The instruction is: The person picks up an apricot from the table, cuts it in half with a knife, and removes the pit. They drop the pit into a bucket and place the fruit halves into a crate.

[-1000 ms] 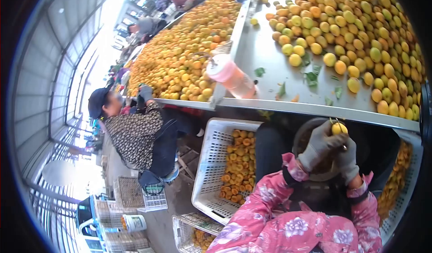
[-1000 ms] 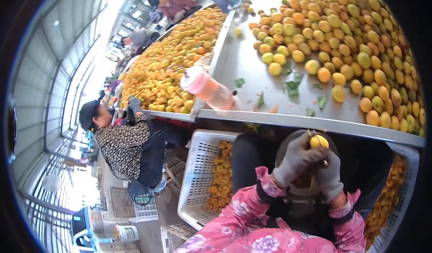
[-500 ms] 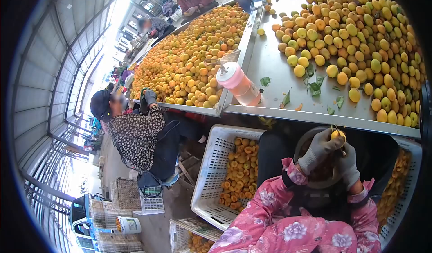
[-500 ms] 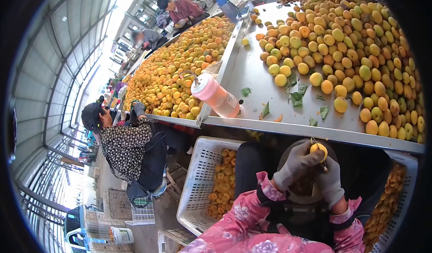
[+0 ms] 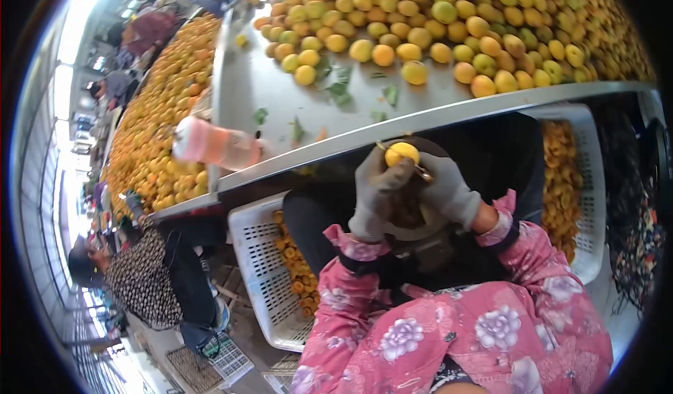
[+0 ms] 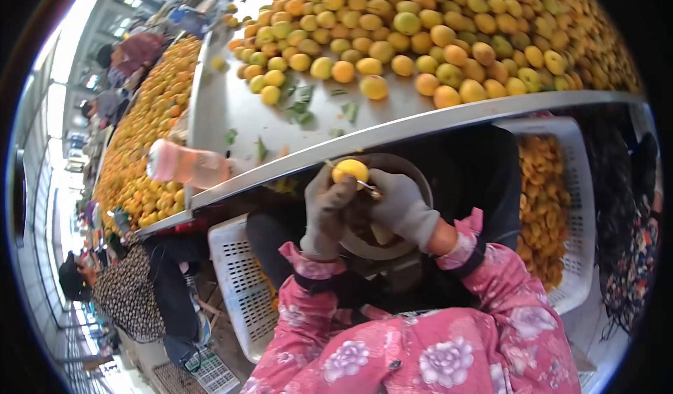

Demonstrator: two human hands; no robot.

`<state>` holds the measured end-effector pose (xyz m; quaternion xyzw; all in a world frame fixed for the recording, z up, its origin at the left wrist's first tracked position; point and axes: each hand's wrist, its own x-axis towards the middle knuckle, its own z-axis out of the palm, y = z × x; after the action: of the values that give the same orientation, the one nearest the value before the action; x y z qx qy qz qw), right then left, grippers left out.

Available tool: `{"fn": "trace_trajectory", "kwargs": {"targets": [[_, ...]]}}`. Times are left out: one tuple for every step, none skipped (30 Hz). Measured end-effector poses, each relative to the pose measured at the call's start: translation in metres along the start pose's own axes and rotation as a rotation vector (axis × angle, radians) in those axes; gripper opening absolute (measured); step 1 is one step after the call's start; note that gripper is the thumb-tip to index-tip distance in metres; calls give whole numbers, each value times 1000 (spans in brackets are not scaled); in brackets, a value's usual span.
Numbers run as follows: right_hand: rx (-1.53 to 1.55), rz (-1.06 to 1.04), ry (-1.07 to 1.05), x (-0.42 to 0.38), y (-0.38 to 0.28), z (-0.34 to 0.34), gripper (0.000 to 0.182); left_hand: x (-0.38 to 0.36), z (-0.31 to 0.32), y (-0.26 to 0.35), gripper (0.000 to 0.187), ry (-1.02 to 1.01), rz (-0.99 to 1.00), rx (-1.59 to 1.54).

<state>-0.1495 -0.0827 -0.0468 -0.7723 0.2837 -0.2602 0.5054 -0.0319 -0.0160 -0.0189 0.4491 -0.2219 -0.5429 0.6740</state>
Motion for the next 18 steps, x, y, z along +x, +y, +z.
{"fn": "trace_trajectory", "kwargs": {"targets": [[7, 52, -26, -2, -1, -1, 29, -1, 1, -1, 36, 15, 22, 74], [0, 65, -20, -3, 2, -1, 29, -2, 2, -2, 36, 33, 51, 153], [12, 26, 16, -5, 8, 1, 31, -2, 5, -5, 36, 27, 41, 148], [24, -14, 49, -5, 9, 3, 32, -3, 7, -8, 38, 74, 88, 226], [22, 92, -23, -4, 7, 2, 33, -4, 7, -10, 40, 122, 134, 306], [21, 101, -24, -2, 5, -3, 33, -4, 6, -13, 40, 122, 125, 302], [-141, 130, -143, 3, 4, -7, 32, -3, 4, -16, 41, 141, 207, 474], [-303, 153, -262, 7, 4, -9, 32, -1, 1, -18, 42, 160, 293, 647], [-302, 152, -264, 8, 8, -9, 32, 0, -2, -20, 44, 156, 295, 651], [-294, 144, -299, 8, 14, -9, 30, 0, -1, -18, 44, 156, 295, 652], [-289, 136, -332, 8, 18, -9, 29, -1, 2, -13, 44, 142, 283, 640], [-292, 136, -332, 6, 20, -8, 29, -2, 5, -9, 44, 128, 272, 627], [-118, 81, -269, 5, 20, -7, 28, -2, 8, -5, 44, 128, 275, 624], [55, 27, -206, 2, 19, -7, 27, -3, 10, -1, 44, 117, 174, 439], [52, 26, -205, 0, 19, -5, 27, -4, 12, 1, 44, 106, 74, 254], [126, -10, -153, -1, 18, -3, 26, -5, 12, 1, 44, 105, 76, 252], [202, -46, -100, -2, 17, -2, 26, -6, 11, 1, 44, 99, 66, 212], [201, -47, -99, -2, 17, -3, 26, -7, 10, 1, 44, 93, 55, 172]]}}
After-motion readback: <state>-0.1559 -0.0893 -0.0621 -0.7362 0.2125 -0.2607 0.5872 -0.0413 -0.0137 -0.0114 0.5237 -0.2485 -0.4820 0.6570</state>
